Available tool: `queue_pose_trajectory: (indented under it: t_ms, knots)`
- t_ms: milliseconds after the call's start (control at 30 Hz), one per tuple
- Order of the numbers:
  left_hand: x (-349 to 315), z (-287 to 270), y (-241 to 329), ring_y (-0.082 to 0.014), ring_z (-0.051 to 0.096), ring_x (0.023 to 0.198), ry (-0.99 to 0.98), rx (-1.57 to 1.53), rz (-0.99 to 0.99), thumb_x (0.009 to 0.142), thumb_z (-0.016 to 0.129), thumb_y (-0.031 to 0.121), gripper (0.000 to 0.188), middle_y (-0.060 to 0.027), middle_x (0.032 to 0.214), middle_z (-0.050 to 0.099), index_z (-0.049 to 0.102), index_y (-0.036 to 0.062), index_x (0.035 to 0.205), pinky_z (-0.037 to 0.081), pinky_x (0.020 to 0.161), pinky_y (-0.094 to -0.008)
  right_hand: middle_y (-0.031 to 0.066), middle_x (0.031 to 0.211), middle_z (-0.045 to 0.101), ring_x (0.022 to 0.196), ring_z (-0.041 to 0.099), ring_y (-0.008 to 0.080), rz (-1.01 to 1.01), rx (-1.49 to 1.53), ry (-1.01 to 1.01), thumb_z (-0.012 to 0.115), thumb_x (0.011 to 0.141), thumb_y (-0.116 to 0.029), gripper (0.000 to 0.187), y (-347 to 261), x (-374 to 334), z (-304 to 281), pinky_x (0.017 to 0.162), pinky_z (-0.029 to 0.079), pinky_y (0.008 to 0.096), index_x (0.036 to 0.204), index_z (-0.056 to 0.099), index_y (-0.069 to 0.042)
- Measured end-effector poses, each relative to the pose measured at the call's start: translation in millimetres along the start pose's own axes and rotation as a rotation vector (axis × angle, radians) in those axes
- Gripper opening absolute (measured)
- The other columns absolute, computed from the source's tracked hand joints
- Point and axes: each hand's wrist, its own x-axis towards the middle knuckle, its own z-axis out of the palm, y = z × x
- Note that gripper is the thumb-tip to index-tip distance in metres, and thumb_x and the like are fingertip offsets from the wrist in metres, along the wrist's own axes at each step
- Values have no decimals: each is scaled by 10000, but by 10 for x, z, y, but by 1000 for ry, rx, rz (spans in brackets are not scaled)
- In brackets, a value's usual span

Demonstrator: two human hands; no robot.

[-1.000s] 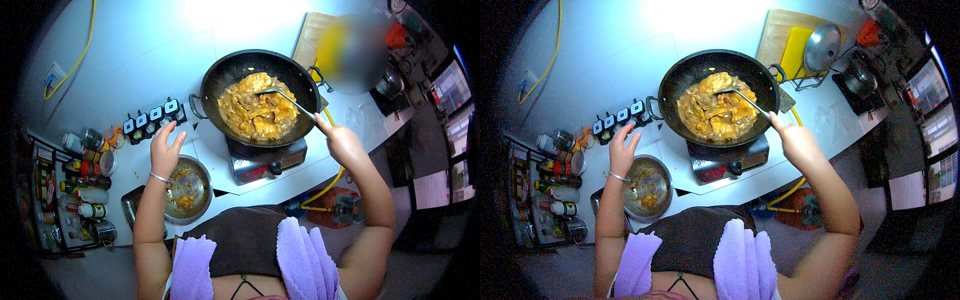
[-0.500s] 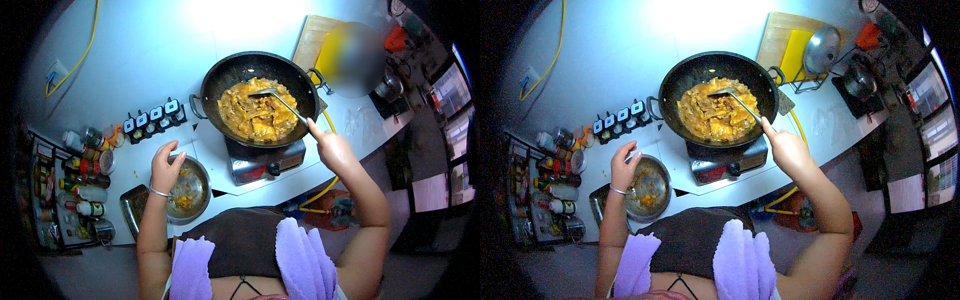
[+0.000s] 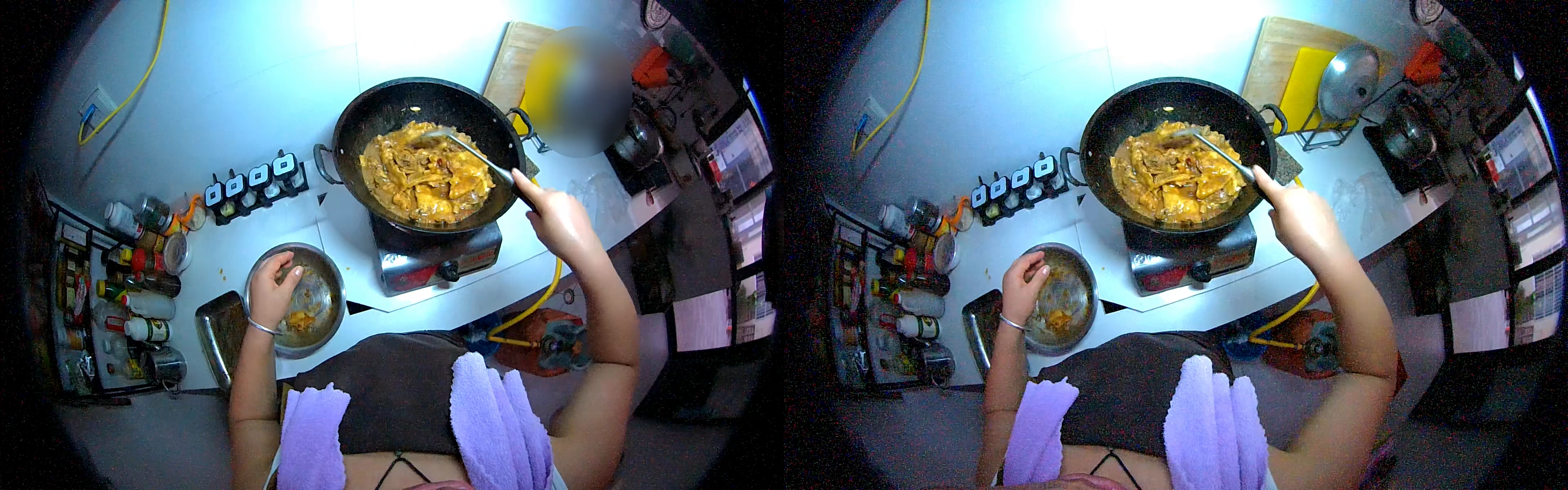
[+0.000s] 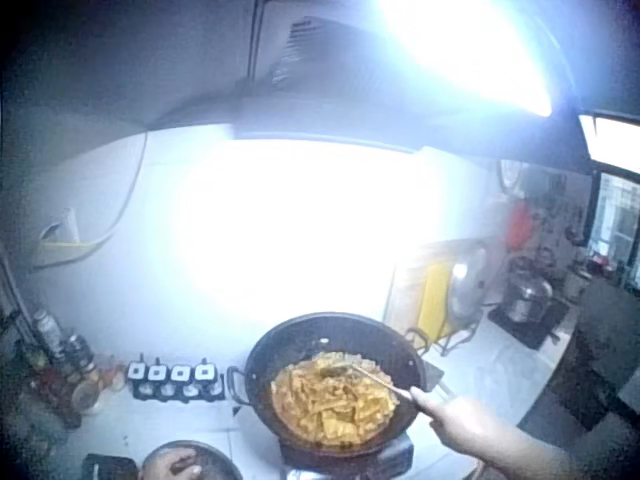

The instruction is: The person mixes chopped vegetables in a bowl, washes their hands at the sink, and then adds marinated meat from a tray into a wok on a portable stove. They stir the meat in the wok with a spatula and add a small amount of liquid from a bowl.

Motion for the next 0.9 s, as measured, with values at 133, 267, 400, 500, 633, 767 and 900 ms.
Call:
queue_pose_trajectory:
  t_ms: [133, 267, 400, 500, 633, 767, 900]
  knots:
    - [-86, 39, 70, -209, 633, 922, -35, 23, -49, 799, 697, 110, 325, -132, 1009, 644, 628, -27, 1085, 494, 819, -311, 149, 886, 585, 733, 640, 335, -155, -143, 59, 460, 840, 0, 664, -225, 149, -58, 633, 524, 418, 1414, 372, -323]
    - [-153, 9, 88, -204, 634, 923, -56, 40, -23, 799, 697, 108, 326, -130, 1022, 641, 626, -31, 1084, 494, 818, -307, 139, 882, 581, 699, 645, 291, -223, -293, -20, 463, 827, 11, 690, -256, 111, -32, 594, 526, 391, 1410, 375, -348]
    - [-301, -3, -12, -203, 637, 905, -18, 17, -62, 798, 695, 104, 316, -131, 1022, 638, 630, -34, 1074, 500, 810, -309, 123, 854, 564, 645, 629, 265, -217, -368, 107, 479, 828, 4, 688, -147, 50, -188, 549, 521, 375, 1408, 375, -352]
    - [-382, 18, -91, -205, 638, 907, -9, 24, -110, 797, 696, 106, 312, -138, 1015, 640, 633, -34, 1069, 500, 815, -312, 115, 837, 549, 638, 623, 262, -314, -358, 135, 478, 831, 2, 678, -210, -60, -303, 549, 518, 377, 1402, 383, -351]
    - [-457, 113, -168, -207, 637, 912, -28, -26, -134, 794, 699, 111, 321, -144, 1005, 646, 633, -36, 1072, 502, 814, -317, 103, 811, 539, 646, 624, 252, -426, -378, 83, 479, 842, -38, 645, -208, -115, -246, 543, 509, 369, 1392, 397, -364]
    - [-505, 156, 14, -207, 636, 916, -52, 73, -98, 799, 698, 118, 328, -141, 1011, 648, 629, -41, 1078, 506, 804, -318, 103, 801, 546, 638, 622, 256, -355, -405, 55, 488, 831, -29, 639, -45, -143, -286, 534, 507, 372, 1376, 427, -357]
    - [-654, 176, -45, -202, 634, 924, -34, 53, -163, 810, 692, 127, 336, -144, 1016, 647, 622, -46, 1090, 510, 797, -320, 102, 789, 551, 611, 616, 263, -398, -341, 76, 499, 822, -22, 638, -30, -278, -415, 530, 508, 375, 1362, 448, -357]
